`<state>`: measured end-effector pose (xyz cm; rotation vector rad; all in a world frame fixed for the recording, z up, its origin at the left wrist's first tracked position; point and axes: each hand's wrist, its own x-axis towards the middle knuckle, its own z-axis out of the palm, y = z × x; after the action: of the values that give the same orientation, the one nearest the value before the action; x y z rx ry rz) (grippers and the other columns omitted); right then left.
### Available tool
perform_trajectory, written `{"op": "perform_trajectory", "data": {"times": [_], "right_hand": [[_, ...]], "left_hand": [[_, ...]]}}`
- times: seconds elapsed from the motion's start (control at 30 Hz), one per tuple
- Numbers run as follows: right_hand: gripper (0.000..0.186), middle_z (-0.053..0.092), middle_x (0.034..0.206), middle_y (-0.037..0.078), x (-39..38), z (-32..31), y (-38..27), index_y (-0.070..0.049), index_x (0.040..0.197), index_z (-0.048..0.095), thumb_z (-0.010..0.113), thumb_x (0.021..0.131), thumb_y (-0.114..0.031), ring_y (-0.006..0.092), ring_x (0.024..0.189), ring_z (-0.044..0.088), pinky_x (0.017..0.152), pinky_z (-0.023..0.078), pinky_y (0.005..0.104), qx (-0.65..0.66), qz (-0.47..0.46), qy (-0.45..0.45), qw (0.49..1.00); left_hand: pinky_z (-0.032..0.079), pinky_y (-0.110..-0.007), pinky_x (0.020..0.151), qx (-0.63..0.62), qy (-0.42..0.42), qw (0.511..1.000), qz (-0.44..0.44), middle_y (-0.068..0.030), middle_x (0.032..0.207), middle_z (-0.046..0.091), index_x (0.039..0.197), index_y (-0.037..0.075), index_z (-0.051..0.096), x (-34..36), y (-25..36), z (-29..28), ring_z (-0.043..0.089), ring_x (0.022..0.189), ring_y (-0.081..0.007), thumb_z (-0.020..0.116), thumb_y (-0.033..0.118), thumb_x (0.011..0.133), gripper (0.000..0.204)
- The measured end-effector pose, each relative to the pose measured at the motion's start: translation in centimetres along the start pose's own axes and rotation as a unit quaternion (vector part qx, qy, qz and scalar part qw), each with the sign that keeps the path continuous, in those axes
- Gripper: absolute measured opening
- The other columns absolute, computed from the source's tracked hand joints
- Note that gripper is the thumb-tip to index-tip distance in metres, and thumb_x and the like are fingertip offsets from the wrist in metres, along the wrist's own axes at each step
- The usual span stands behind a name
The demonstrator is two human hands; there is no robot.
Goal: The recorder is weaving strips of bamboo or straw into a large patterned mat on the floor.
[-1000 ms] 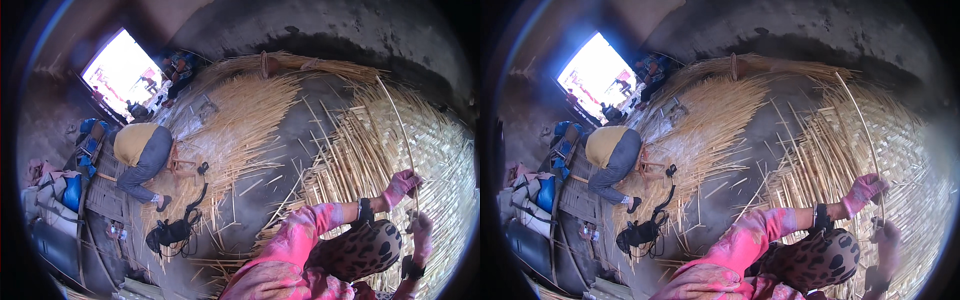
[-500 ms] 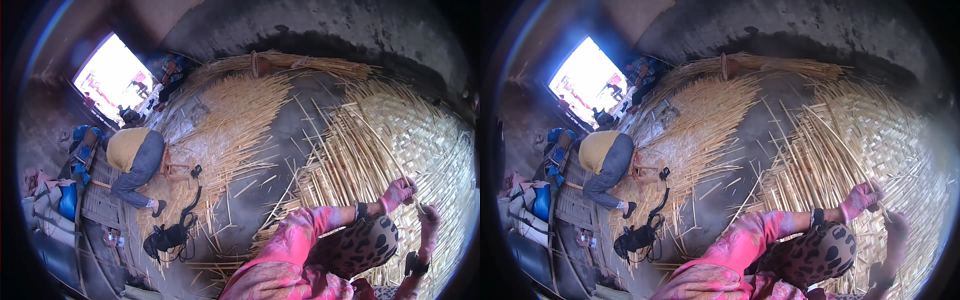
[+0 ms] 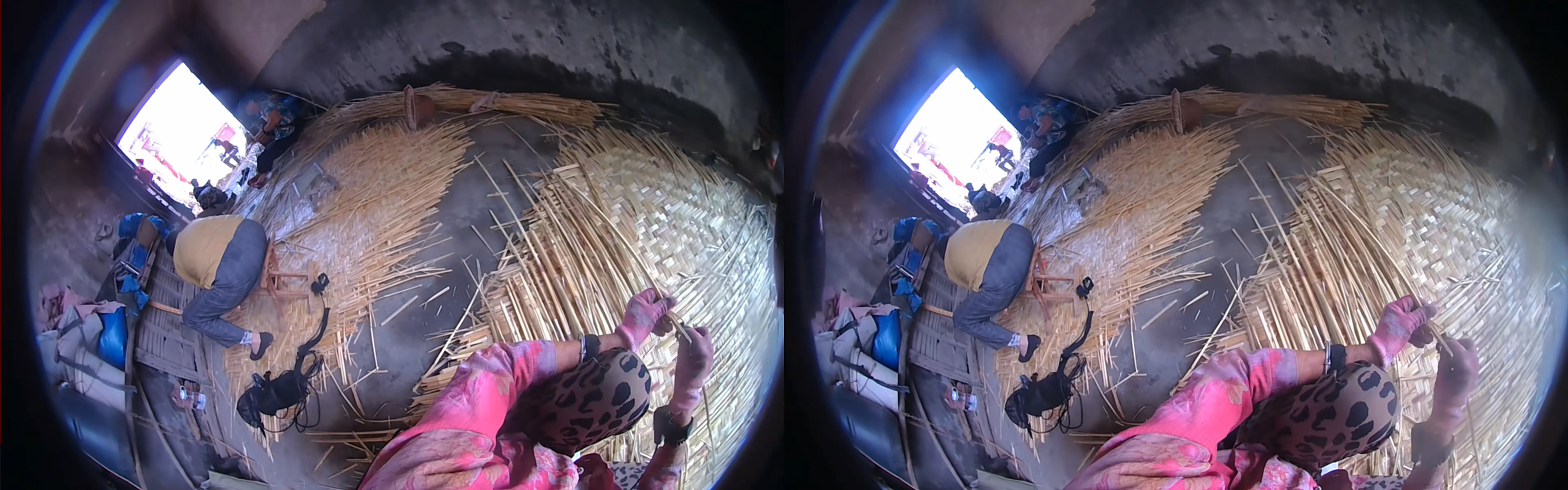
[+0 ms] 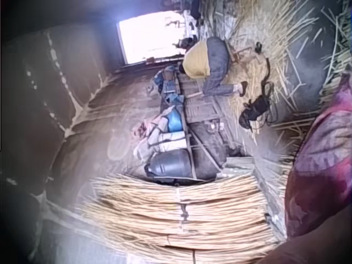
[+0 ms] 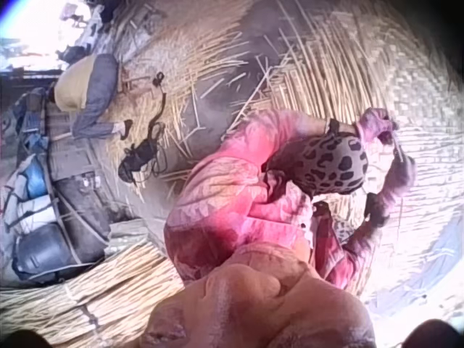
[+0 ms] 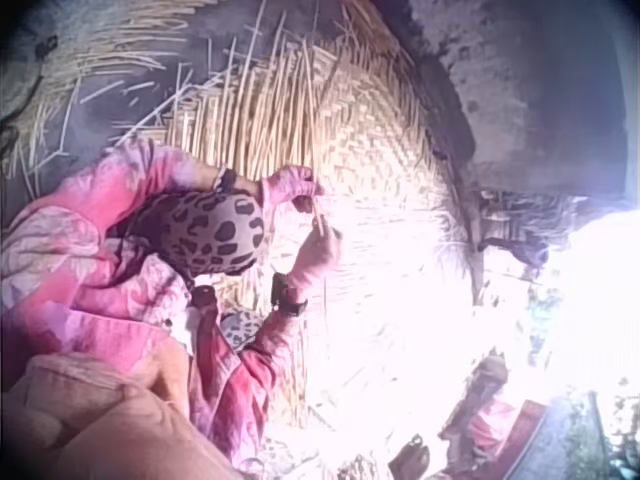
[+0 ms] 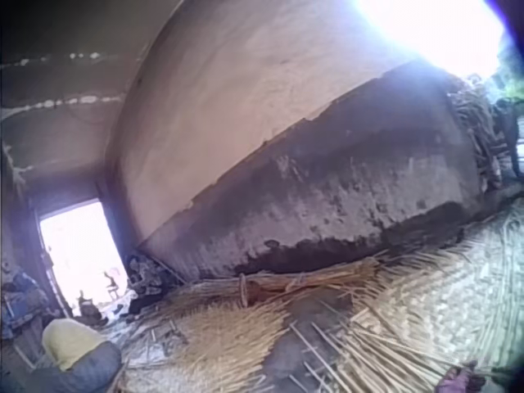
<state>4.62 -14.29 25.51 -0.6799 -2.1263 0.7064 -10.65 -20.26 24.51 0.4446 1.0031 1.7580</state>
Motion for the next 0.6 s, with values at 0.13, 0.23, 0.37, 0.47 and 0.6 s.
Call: {"op": "perform_trajectory", "data": {"times": [0.13, 0.23, 0.37, 0.47, 0.6], "right_hand": [[0.030, 0.053, 0.072, 0.010, -0.2, 1.3, 0.0, -0.004, 0.086, 0.063, 0.059, 0.062, 0.012, 0.0233, 0.067, 0.055, 0.060, 0.043, 0.0298, -0.117, -0.099, 0.076, 0.985], [0.028, 0.054, 0.072, 0.009, -0.9, 1.5, 1.9, -0.004, 0.086, 0.063, 0.060, 0.062, 0.011, 0.0206, 0.067, 0.056, 0.060, 0.043, 0.0297, -0.101, -0.078, 0.059, 0.990], [0.020, 0.054, 0.071, 0.004, -3.5, -0.9, 5.9, -0.002, 0.086, 0.063, 0.061, 0.068, 0.008, 0.0130, 0.063, 0.054, 0.056, 0.042, 0.0252, 0.055, 0.138, -0.029, 0.989], [0.017, 0.054, 0.072, 0.001, -4.2, -1.6, 5.8, -0.001, 0.088, 0.064, 0.057, 0.074, 0.007, 0.0080, 0.059, 0.051, 0.051, 0.039, 0.0205, 0.132, 0.245, -0.046, 0.959], [0.017, 0.058, 0.074, 0.001, -4.4, -1.4, 5.7, 0.000, 0.092, 0.064, 0.055, 0.078, 0.006, 0.0061, 0.062, 0.052, 0.053, 0.040, 0.0192, 0.167, 0.258, -0.069, 0.949]], "left_hand": [[0.050, -0.022, 0.048, -0.004, 0.058, 0.998, -0.022, -0.0007, 0.068, 0.059, 0.087, 0.007, 0.057, 0.3, -0.6, -0.7, 0.060, 0.056, -0.0104, 0.063, 0.025, 0.084, 0.020], [0.050, -0.022, 0.049, -0.031, 0.024, 0.999, -0.026, 0.0009, 0.070, 0.057, 0.090, 0.007, 0.058, 0.4, -1.0, -1.2, 0.059, 0.057, -0.0094, 0.062, 0.025, 0.084, 0.018], [0.049, -0.022, 0.048, -0.064, 0.033, 0.997, 0.016, 0.0022, 0.075, 0.058, 0.093, 0.010, 0.059, 0.7, -1.4, -1.0, 0.058, 0.057, -0.0078, 0.061, 0.022, 0.085, 0.014], [0.049, -0.024, 0.045, -0.033, 0.029, 0.999, 0.013, 0.0009, 0.072, 0.060, 0.092, 0.010, 0.060, 0.5, -1.8, -0.7, 0.059, 0.056, -0.0089, 0.061, 0.019, 0.084, 0.012], [0.053, -0.026, 0.051, 0.060, -0.165, 0.979, -0.106, -0.0059, 0.065, 0.062, 0.091, 0.006, 0.060, -0.2, -2.1, -0.3, 0.063, 0.057, -0.0147, 0.064, 0.022, 0.082, 0.019]]}}
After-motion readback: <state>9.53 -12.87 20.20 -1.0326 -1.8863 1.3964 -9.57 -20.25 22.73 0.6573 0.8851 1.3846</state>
